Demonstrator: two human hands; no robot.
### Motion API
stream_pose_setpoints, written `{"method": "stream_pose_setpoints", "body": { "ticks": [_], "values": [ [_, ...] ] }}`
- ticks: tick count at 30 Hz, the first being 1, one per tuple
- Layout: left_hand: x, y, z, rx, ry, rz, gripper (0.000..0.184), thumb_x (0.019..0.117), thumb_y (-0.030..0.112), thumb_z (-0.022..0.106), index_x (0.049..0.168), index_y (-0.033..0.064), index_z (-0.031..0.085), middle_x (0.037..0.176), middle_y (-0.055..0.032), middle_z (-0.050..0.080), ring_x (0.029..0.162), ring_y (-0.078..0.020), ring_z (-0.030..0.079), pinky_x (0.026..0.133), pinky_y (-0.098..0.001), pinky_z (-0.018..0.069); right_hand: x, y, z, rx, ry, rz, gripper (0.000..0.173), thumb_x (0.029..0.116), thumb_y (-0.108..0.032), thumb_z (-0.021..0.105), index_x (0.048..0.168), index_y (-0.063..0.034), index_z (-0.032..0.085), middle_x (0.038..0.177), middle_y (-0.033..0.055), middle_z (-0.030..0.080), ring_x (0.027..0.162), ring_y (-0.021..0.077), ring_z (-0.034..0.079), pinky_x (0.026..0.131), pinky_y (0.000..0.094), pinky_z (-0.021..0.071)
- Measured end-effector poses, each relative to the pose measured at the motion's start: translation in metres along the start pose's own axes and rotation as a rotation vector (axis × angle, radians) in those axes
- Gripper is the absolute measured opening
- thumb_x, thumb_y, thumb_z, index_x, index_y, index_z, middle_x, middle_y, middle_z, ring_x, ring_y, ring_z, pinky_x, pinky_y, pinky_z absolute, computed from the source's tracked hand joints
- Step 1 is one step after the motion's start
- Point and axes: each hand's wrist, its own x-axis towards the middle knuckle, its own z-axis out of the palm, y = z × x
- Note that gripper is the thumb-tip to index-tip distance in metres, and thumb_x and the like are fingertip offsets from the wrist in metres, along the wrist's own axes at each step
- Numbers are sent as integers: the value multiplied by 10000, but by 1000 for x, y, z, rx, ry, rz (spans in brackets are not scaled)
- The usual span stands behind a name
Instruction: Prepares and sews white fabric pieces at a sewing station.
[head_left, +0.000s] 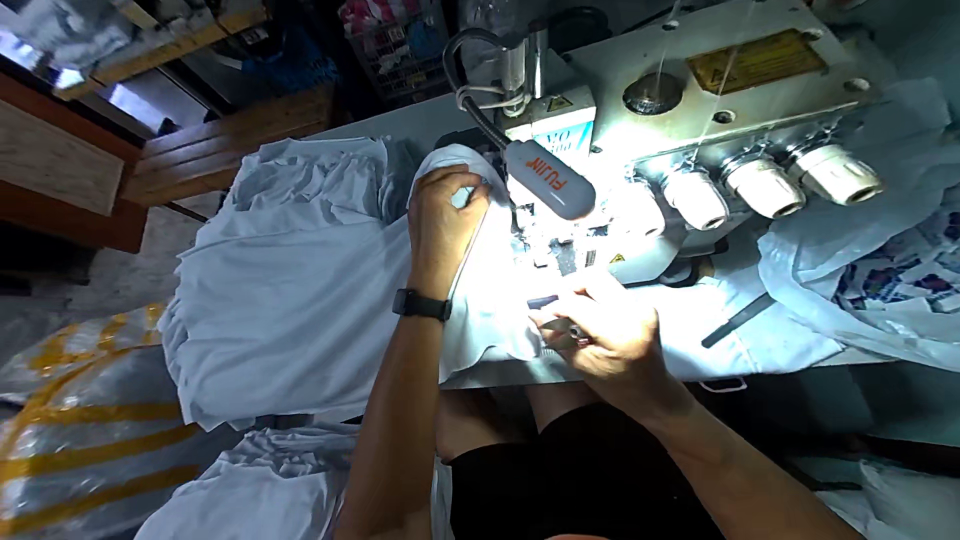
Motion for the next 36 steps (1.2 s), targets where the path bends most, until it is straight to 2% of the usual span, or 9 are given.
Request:
{"method": "stream_pose_setpoints", "body": {
  "ticks": [6,9,12,14,17,19,25,31,36],
  "values": [
    [-96,23,-21,68,44,-96,224,929,116,673,1096,-27,718,1256,-177,680,1142,-326,641,955,-497,511,0,3,-41,-139,-203,281,584,926,-647,540,786,-86,619,556,-23,434,485,102,412,478,306,322],
    [-105,29,-42,72,29,-126,327,960,176,672,1198,-49,668,1185,-217,669,1067,-319,657,902,-466,539,8,-1,-40,-199,-269,270,426,989,-432,574,969,-10,625,641,64,517,525,209,498,495,384,382],
    [-79,11,-65,32,-116,-116,496,1003,236,624,1416,-19,521,1472,-255,482,1345,-399,480,1056,-550,431,18,-13,-33,-208,-288,225,272,973,-145,630,1125,78,667,919,217,671,719,336,667,627,471,539],
    [-59,-15,-64,-23,-183,-101,430,965,247,681,1291,-29,634,1490,-264,482,1407,-424,423,1092,-653,341,23,-19,-25,-288,-290,188,234,971,-86,613,1103,94,681,1013,271,669,740,389,684,610,504,544],
    [-68,-13,-77,-109,-188,-38,195,1014,197,630,1077,17,669,1093,-127,698,981,-199,671,848,-392,541,30,-28,-16,-415,-296,172,190,971,-70,607,1035,91,685,984,282,646,700,411,675,561,508,533],
    [-80,-3,-84,-246,-180,19,107,1026,134,593,1066,77,512,814,-20,591,627,-52,554,556,-175,475,34,-33,-10,-444,-309,154,196,976,-82,599,1038,85,681,938,273,656,753,437,679,585,533,525],
    [-86,14,-99,-128,-265,244,221,986,-66,538,1134,-77,701,1224,-188,692,1147,-209,674,1026,-317,514,46,-24,8,-178,-231,66,166,977,-64,596,985,68,696,883,229,679,797,390,693,676,518,550],
    [-86,19,-103,-119,-309,279,395,945,-105,532,1333,-84,601,1417,-194,593,1270,-241,605,1072,-329,475,60,-35,-9,253,-432,540,152,988,-159,649,877,-85,722,715,-13,627,595,39,534,571,251,436],
    [-92,26,-102,-109,-292,315,414,911,-123,547,1319,-89,611,1414,-202,596,1284,-268,597,1084,-354,464,72,-42,0,400,-506,591,178,1000,-153,629,845,-92,692,692,-49,574,607,4,507,587,214,418]
  ]
}}
